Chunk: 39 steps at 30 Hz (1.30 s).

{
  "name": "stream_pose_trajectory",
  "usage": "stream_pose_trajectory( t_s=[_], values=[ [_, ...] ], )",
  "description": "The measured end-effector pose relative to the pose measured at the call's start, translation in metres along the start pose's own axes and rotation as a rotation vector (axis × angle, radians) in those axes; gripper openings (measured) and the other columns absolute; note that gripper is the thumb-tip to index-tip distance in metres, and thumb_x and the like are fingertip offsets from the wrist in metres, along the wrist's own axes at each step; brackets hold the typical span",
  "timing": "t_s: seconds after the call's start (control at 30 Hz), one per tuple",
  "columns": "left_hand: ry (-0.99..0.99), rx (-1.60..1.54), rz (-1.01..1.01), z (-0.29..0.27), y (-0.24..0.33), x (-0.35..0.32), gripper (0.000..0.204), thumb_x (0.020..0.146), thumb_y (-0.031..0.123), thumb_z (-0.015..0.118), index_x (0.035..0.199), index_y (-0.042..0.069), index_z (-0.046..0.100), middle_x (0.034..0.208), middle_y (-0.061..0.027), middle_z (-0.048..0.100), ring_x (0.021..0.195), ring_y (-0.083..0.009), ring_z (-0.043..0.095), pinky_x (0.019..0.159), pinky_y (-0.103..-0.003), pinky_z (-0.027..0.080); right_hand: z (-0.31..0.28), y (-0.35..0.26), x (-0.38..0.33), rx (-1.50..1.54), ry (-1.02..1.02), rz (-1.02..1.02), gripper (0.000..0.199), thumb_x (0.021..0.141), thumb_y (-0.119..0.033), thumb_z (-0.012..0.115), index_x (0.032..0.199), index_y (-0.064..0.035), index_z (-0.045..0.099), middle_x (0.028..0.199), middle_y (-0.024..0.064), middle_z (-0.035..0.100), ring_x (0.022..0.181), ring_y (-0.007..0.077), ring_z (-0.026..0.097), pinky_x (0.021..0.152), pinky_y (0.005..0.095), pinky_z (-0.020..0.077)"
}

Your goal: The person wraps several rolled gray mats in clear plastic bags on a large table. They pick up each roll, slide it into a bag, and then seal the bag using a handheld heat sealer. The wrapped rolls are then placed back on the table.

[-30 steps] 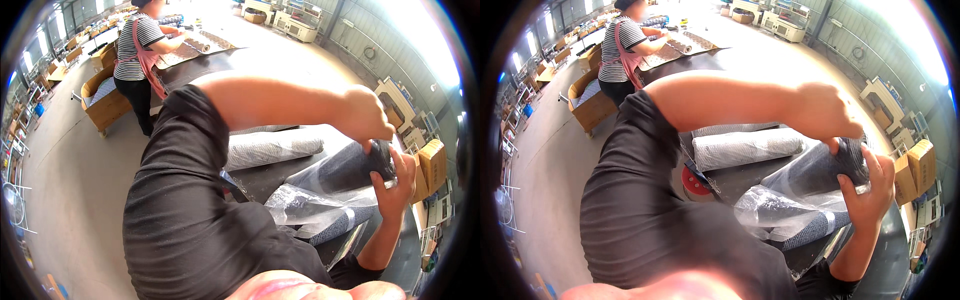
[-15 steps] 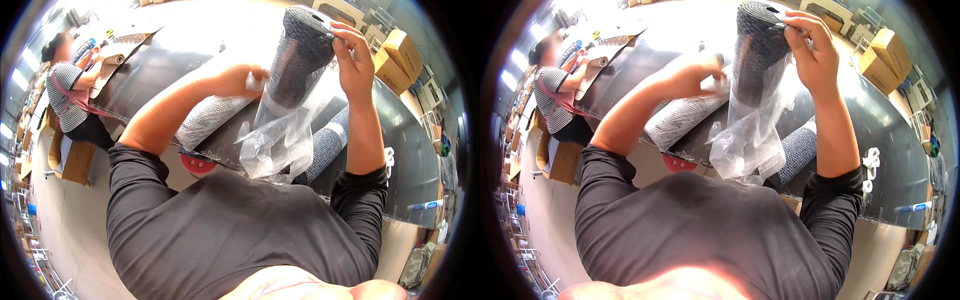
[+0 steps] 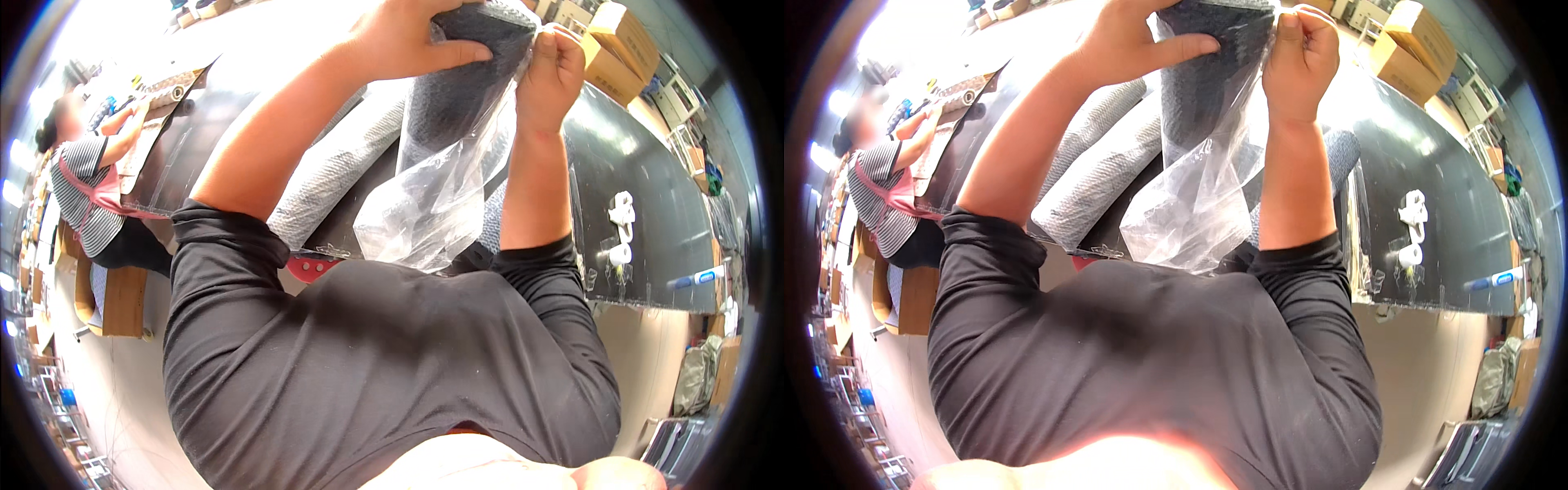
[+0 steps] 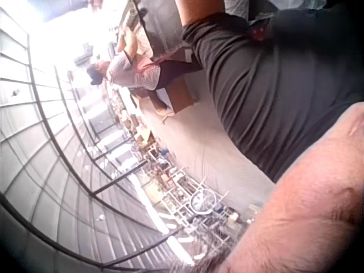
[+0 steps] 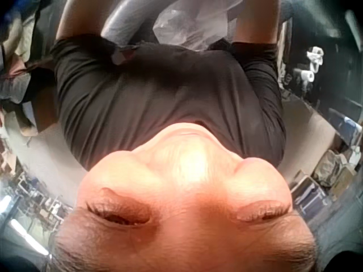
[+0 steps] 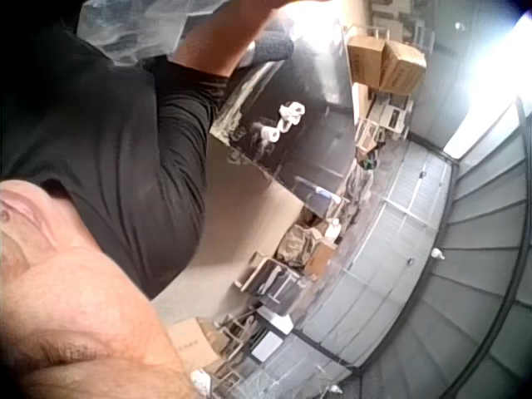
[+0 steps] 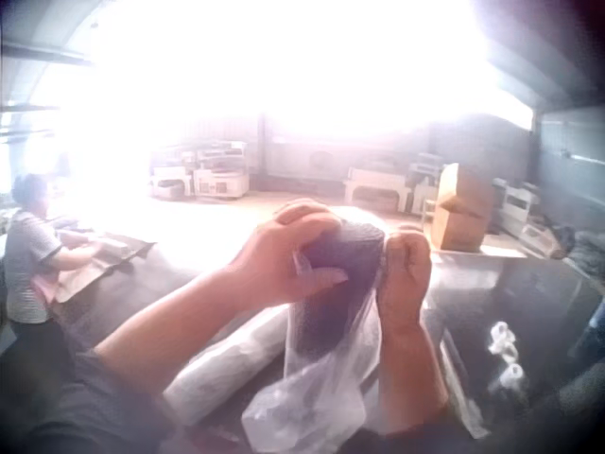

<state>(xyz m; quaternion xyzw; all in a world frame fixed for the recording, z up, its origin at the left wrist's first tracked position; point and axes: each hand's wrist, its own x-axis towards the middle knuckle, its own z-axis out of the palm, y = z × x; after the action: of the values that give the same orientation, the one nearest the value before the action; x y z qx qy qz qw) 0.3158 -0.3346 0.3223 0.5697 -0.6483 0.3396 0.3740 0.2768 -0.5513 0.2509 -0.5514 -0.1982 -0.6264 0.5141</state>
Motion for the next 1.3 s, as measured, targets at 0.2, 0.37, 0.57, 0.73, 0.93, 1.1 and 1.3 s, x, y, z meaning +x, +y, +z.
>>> stream_pose_trajectory(
  t_s=[0.2,0.37,0.57,0.73,0.93,1.1,1.3],
  values=[
    [-0.082,0.126,-0.001,-0.001,-0.002,0.013,0.047,0.067,0.016,0.079,0.109,0.005,0.062,0.107,-0.0148,0.060,0.098,-0.0310,0.060,0.083,-0.039,0.051,-0.010,0.020,0.000,-0.418,0.023,0.227,0.016,0.093,-0.017,0.058,0.093,-0.0012,0.060,0.090,0.0048,0.064,0.077,0.0076,0.054,0.070,0.0215,0.0441],
    [-0.092,0.038,-0.049,-0.008,0.004,0.003,0.044,0.066,0.015,0.078,0.106,0.005,0.063,0.108,-0.0151,0.058,0.102,-0.0323,0.058,0.086,-0.041,0.049,-0.049,0.017,-0.031,-0.123,-0.013,0.470,0.025,0.094,-0.024,0.055,0.107,-0.0028,0.059,0.098,0.0061,0.059,0.088,0.0110,0.054,0.076,0.0233,0.0424],
    [-0.112,-0.019,-0.342,-0.007,0.022,0.020,0.036,0.075,0.026,0.074,0.101,0.003,0.064,0.101,-0.0131,0.062,0.096,-0.0246,0.060,0.081,-0.035,0.050,-0.012,-0.088,0.051,-0.466,-0.509,0.534,0.026,0.090,-0.028,0.057,0.100,-0.0036,0.060,0.080,0.0017,0.058,0.065,0.0097,0.053,0.057,0.0231,0.0431],
    [-0.575,-0.149,-0.680,-0.034,-0.001,0.068,0.037,0.080,0.035,0.070,0.102,0.005,0.067,0.087,-0.0053,0.063,0.079,-0.0157,0.058,0.070,-0.029,0.047,0.017,-0.114,0.063,-0.486,-0.580,0.527,0.020,0.092,-0.023,0.059,0.084,-0.0053,0.061,0.068,0.0001,0.053,0.053,0.0072,0.048,0.047,0.0214,0.0381],
    [-0.592,0.077,-0.528,-0.009,-0.019,0.085,0.030,0.082,0.033,0.063,0.082,0.004,0.072,0.075,-0.0084,0.067,0.068,-0.0191,0.061,0.065,-0.032,0.049,-0.005,-0.090,0.061,-0.250,-0.505,0.762,0.022,0.093,-0.024,0.058,0.091,-0.0029,0.063,0.073,0.0023,0.057,0.060,0.0096,0.052,0.053,0.0240,0.0417],
    [-0.627,0.645,0.006,0.008,-0.047,0.088,0.016,0.078,0.020,0.061,0.072,0.009,0.071,0.075,-0.0084,0.069,0.071,-0.0251,0.065,0.063,-0.035,0.052,0.001,-0.056,0.039,0.400,-0.330,0.863,0.029,0.094,-0.020,0.055,0.106,0.0054,0.059,0.094,0.0127,0.063,0.081,0.0206,0.061,0.072,0.0315,0.0499],
    [-0.850,1.083,0.412,0.008,-0.057,0.100,0.010,0.076,0.016,0.061,0.074,0.011,0.070,0.077,-0.0092,0.068,0.073,-0.0244,0.066,0.064,-0.033,0.052,-0.006,-0.056,0.050,0.291,-0.326,0.913,0.028,0.094,-0.018,0.056,0.108,0.0055,0.059,0.096,0.0115,0.064,0.081,0.0187,0.062,0.074,0.0304,0.0515]
  ],
)
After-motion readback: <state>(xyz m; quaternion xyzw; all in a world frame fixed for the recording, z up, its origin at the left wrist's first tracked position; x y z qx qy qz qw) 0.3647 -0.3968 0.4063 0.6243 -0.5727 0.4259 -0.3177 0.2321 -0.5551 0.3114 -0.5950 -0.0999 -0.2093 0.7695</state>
